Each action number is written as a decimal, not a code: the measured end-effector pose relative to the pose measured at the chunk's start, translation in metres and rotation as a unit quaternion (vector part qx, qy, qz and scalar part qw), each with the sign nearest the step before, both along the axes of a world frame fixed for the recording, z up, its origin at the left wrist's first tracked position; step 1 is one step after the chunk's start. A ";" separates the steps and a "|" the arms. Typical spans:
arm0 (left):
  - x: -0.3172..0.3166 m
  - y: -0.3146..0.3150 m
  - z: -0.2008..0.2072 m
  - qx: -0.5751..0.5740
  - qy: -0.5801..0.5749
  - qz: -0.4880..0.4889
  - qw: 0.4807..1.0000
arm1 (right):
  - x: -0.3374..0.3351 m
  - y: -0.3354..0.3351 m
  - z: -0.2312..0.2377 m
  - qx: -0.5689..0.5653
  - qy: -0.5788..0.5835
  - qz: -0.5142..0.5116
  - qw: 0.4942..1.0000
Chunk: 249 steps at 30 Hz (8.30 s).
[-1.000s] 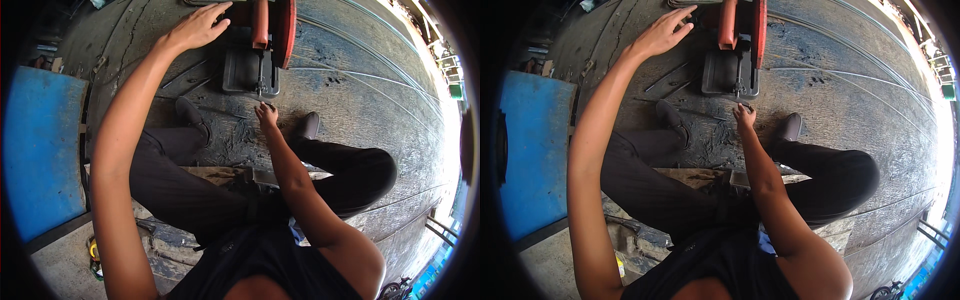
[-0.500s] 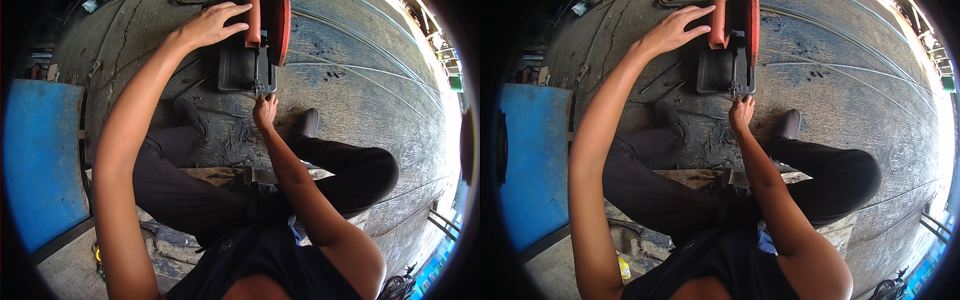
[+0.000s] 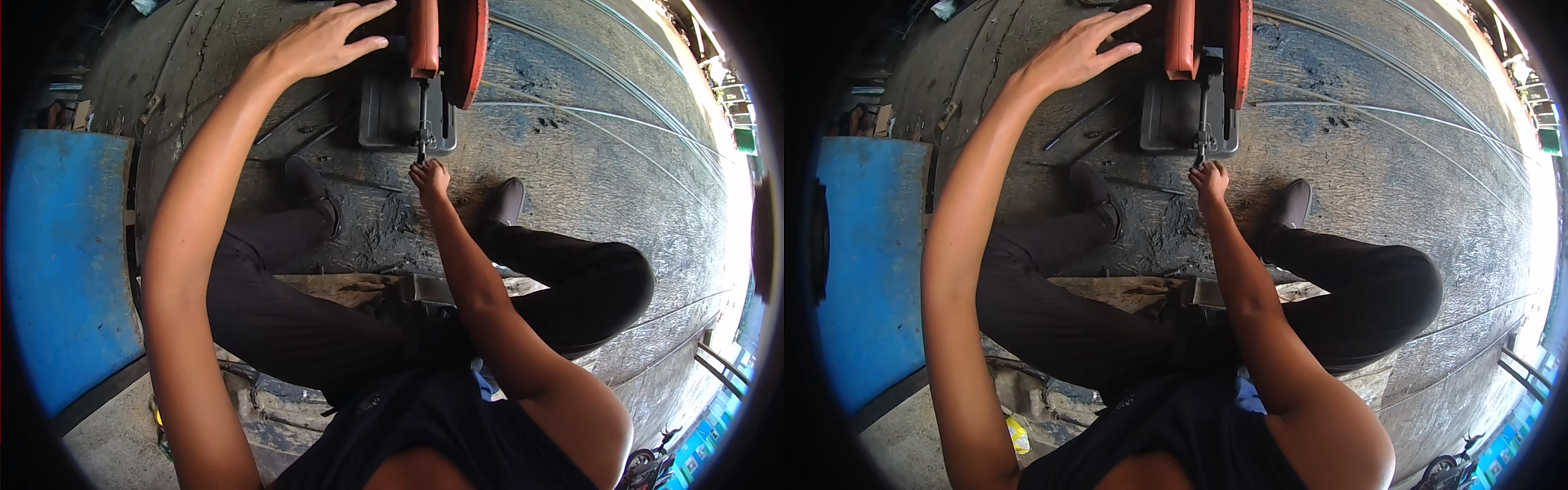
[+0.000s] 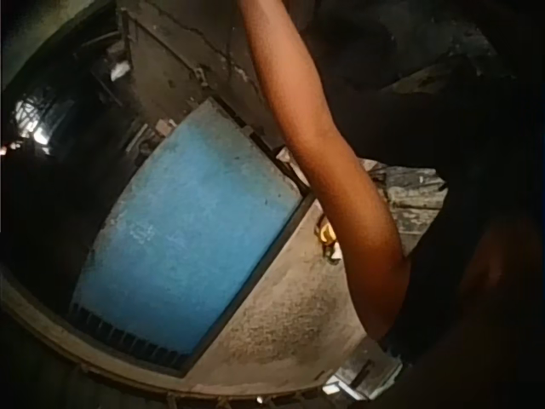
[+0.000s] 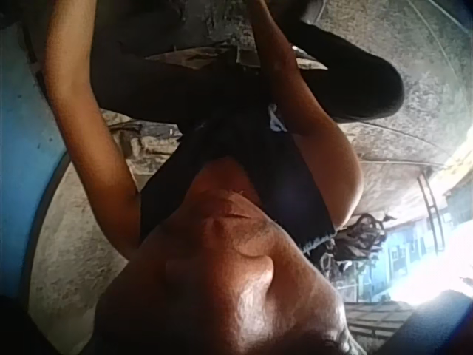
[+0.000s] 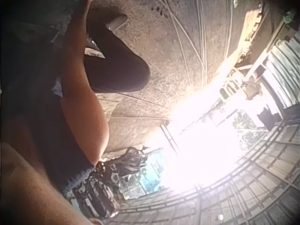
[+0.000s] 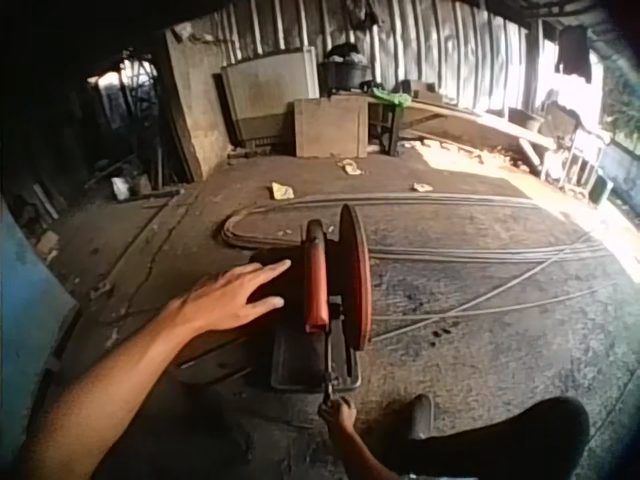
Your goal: The person sets up an electric chop saw, secures metal rods in the clamp, and cuts them using the saw. The person then gathers and arranges the cut metal rods on the ground.
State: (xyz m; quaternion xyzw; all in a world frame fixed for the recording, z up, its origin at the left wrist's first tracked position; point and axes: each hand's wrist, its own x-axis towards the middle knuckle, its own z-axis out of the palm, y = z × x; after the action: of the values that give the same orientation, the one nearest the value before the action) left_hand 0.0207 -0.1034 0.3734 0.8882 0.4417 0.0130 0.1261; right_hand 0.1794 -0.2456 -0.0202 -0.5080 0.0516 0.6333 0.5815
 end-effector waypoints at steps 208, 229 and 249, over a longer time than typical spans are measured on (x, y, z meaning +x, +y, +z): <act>-0.056 -0.027 -0.260 -0.234 -0.086 0.147 0.957 | 0.018 0.043 0.044 -0.108 -0.566 0.257 0.776; -0.034 -0.016 -0.155 -0.114 -0.104 0.119 0.981 | 0.040 0.045 0.047 -0.106 -0.389 0.314 0.859; -0.028 -0.012 -0.216 -0.238 -0.173 0.192 0.936 | 0.045 0.029 -0.007 0.030 0.046 0.200 0.978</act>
State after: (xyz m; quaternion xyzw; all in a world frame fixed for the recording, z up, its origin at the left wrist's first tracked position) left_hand -0.0072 -0.1156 0.1570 0.7145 0.5654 0.0851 0.4031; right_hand 0.2248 -0.2162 -0.0269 -0.4604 -0.0437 0.7608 0.4552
